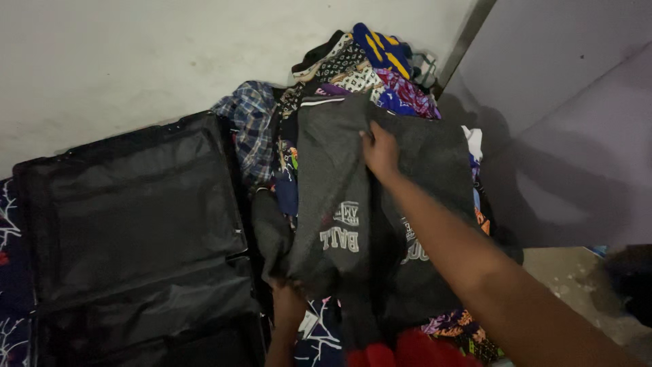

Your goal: The person is packing a suitcase by picking up items of clothing from a bed and folding them before placing them inside the open suitcase.

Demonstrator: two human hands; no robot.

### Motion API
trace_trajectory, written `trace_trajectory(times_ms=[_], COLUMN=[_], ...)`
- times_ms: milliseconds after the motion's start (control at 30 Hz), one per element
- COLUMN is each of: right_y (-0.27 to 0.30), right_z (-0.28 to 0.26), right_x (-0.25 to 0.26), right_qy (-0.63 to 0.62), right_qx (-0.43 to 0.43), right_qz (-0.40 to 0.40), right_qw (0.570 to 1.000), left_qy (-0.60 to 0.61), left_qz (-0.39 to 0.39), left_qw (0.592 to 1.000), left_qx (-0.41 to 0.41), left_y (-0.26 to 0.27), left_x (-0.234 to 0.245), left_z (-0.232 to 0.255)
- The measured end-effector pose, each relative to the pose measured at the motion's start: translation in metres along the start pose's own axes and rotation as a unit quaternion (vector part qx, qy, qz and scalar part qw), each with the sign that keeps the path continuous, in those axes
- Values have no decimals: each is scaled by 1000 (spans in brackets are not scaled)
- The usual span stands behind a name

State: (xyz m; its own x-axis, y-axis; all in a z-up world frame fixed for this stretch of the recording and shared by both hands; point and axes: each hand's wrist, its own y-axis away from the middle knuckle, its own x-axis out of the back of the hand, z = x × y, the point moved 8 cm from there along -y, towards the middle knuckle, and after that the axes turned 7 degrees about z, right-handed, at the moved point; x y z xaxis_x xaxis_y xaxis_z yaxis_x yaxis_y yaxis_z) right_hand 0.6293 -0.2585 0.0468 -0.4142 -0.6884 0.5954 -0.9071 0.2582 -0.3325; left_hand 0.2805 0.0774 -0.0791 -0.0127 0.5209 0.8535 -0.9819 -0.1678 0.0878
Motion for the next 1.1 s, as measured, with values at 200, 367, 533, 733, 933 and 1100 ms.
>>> trace_trajectory(times_ms=[200, 367, 533, 733, 933, 1100], right_y=[40, 109, 235, 297, 279, 266], right_z=[21, 0, -8, -1, 13, 2], right_x=[23, 74, 133, 164, 126, 105], right_qy=[-52, -91, 14, 0, 38, 33], right_qx=[-81, -75, -91, -159, -153, -87], right_qz=[25, 34, -10, -3, -172, -229], right_qw=[995, 992, 996, 987, 972, 969], left_qy=[-73, -150, 57, -80, -113, -117], left_qz=[-84, -104, 75, -20, -66, -73], left_qw=[976, 969, 991, 997, 987, 990], left_qx=[186, 169, 96, 15, 93, 21], left_y=[14, 34, 47, 57, 18, -16], left_x=[12, -14, -27, -22, -30, -59], left_z=[13, 32, 81, 167, 179, 172])
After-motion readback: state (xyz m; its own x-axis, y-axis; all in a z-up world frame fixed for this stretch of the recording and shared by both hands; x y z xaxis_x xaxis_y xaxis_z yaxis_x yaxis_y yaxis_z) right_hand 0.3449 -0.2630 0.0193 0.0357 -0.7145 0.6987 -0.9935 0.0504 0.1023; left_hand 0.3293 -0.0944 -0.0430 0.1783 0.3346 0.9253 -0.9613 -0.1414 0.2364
